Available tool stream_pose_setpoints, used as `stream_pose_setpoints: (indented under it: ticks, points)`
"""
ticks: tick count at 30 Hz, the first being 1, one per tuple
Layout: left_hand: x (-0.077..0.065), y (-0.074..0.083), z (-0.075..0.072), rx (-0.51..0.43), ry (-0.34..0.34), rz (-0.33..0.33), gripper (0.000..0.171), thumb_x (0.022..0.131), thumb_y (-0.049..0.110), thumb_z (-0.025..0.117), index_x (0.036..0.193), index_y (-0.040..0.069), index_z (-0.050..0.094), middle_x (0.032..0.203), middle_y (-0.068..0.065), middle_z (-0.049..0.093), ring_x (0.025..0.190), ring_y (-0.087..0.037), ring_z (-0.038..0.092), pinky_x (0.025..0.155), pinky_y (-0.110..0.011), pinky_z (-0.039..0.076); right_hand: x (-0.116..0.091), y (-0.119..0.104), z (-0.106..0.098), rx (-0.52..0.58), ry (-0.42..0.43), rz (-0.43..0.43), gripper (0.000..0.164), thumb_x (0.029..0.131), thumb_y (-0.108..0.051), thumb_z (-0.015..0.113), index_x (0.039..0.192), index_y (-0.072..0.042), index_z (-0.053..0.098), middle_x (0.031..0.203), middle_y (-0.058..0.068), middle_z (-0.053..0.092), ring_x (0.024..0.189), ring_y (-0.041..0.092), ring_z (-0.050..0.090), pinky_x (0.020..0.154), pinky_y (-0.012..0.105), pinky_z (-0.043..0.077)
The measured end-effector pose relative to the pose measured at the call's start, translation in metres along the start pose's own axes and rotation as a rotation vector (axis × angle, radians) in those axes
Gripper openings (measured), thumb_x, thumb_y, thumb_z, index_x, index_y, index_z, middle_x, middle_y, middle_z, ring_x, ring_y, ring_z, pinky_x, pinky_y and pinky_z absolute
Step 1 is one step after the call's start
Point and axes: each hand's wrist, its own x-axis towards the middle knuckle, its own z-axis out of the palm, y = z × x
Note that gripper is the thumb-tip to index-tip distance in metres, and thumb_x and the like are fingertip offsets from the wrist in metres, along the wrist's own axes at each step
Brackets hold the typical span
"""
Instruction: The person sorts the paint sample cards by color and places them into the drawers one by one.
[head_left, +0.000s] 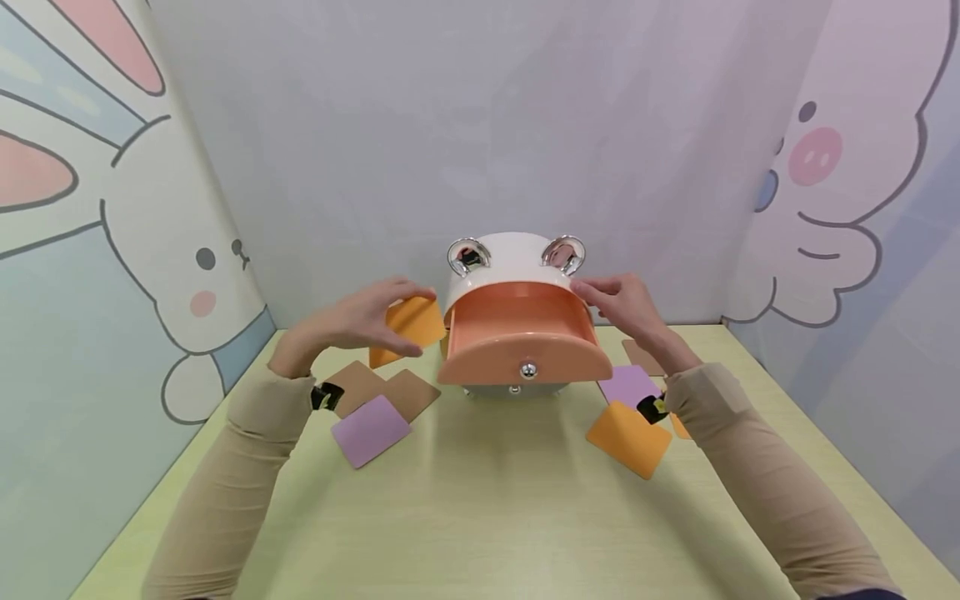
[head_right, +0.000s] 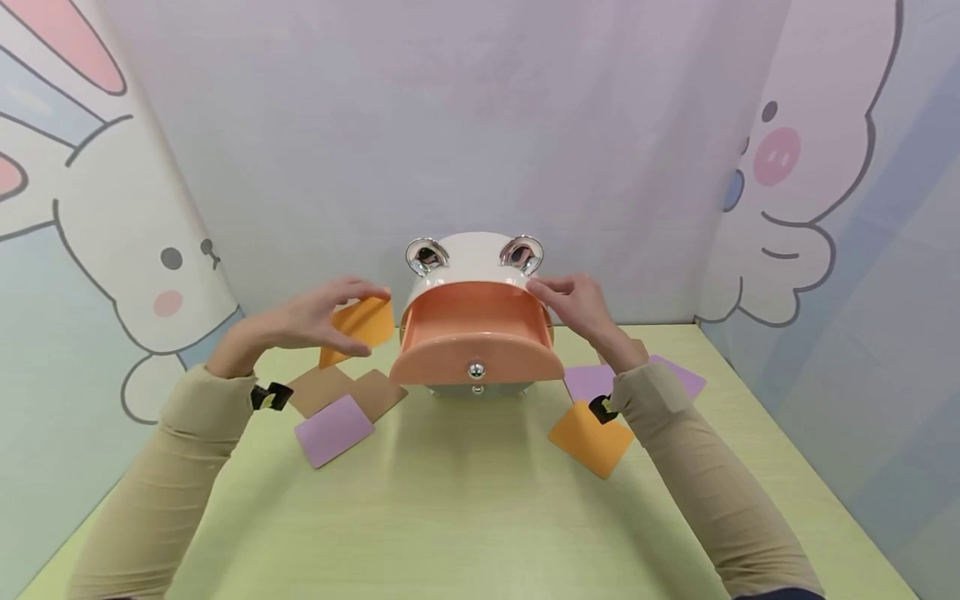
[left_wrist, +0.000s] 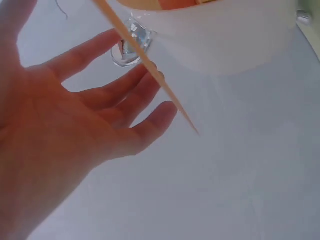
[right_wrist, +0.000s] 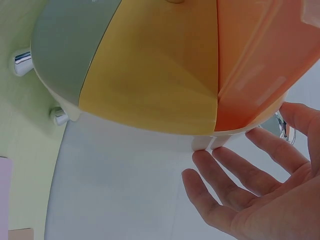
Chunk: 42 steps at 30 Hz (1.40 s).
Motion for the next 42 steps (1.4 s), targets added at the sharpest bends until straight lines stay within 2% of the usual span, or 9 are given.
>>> stream_pose_setpoints:
  ticks: [8, 12, 16, 21, 30, 35, 42]
  points:
    - [0.034, 0.033, -0.008, 0.038, -0.048, 0.121, 0.068, 0.077, 0.033, 0.077, 0.139, 0.018, 0.051, 0.141, -0.007, 0.047, 0.13, -0.025, 0.042, 0.109, -0.045, 0.037, 0.001, -0.001, 0.0, 0.006, -0.002, 0.004, 0.055, 0.091, -0.053, 0.059, 0.124, -0.01, 0.066, 0.123, 0.013, 0.067, 0.102, 0.03, 0.06, 0.075, 0.024, 0.053]
    - [0.048, 0.042, -0.005, 0.03, -0.054, 0.145, 0.066, 0.077, 0.036, 0.077, 0.137, 0.024, 0.054, 0.145, -0.006, 0.044, 0.134, -0.024, 0.04, 0.111, -0.046, 0.035, 0.003, 0.0, 0.002, 0.002, 0.002, 0.007, 0.055, 0.09, -0.054, 0.06, 0.122, -0.01, 0.067, 0.123, 0.013, 0.067, 0.102, 0.029, 0.059, 0.077, 0.03, 0.054]
    - [0.063, 0.049, -0.001, 0.027, -0.057, 0.166, 0.065, 0.076, 0.04, 0.078, 0.135, 0.027, 0.056, 0.141, -0.005, 0.047, 0.13, -0.022, 0.042, 0.108, -0.044, 0.038, 0.005, 0.004, 0.004, 0.001, -0.001, 0.0, 0.055, 0.09, -0.054, 0.06, 0.122, -0.01, 0.068, 0.121, 0.013, 0.068, 0.1, 0.028, 0.059, 0.08, 0.037, 0.055]
    - [0.077, 0.06, 0.001, 0.032, -0.075, 0.177, 0.064, 0.076, 0.043, 0.078, 0.134, 0.029, 0.057, 0.139, -0.003, 0.048, 0.126, -0.02, 0.044, 0.105, -0.042, 0.04, 0.005, 0.005, 0.004, -0.008, -0.011, 0.012, 0.058, 0.09, -0.056, 0.058, 0.124, -0.011, 0.066, 0.121, 0.013, 0.068, 0.1, 0.026, 0.059, 0.082, 0.037, 0.056]
    - [0.091, 0.07, 0.003, 0.031, -0.105, 0.202, 0.061, 0.077, 0.041, 0.077, 0.134, 0.027, 0.057, 0.139, -0.002, 0.051, 0.124, -0.019, 0.046, 0.105, -0.04, 0.041, 0.006, -0.001, 0.004, -0.005, -0.015, 0.029, 0.059, 0.089, -0.057, 0.058, 0.125, -0.01, 0.066, 0.122, 0.013, 0.068, 0.102, 0.027, 0.058, 0.082, 0.035, 0.055]
    - [0.094, 0.072, 0.002, 0.045, -0.112, 0.211, 0.061, 0.078, 0.042, 0.076, 0.134, 0.027, 0.057, 0.139, 0.001, 0.052, 0.123, -0.017, 0.047, 0.105, -0.038, 0.041, 0.007, -0.003, 0.003, -0.012, -0.023, 0.032, 0.06, 0.09, -0.058, 0.057, 0.126, -0.011, 0.065, 0.121, 0.013, 0.068, 0.102, 0.026, 0.058, 0.08, 0.03, 0.054]
    - [0.098, 0.073, 0.005, 0.015, -0.156, 0.22, 0.061, 0.079, 0.041, 0.076, 0.135, 0.026, 0.056, 0.14, 0.0, 0.05, 0.125, -0.016, 0.045, 0.106, -0.036, 0.039, 0.006, -0.001, 0.003, -0.012, -0.016, 0.025, 0.057, 0.09, -0.055, 0.058, 0.125, -0.011, 0.066, 0.119, 0.013, 0.069, 0.098, 0.026, 0.059, 0.076, 0.026, 0.053]
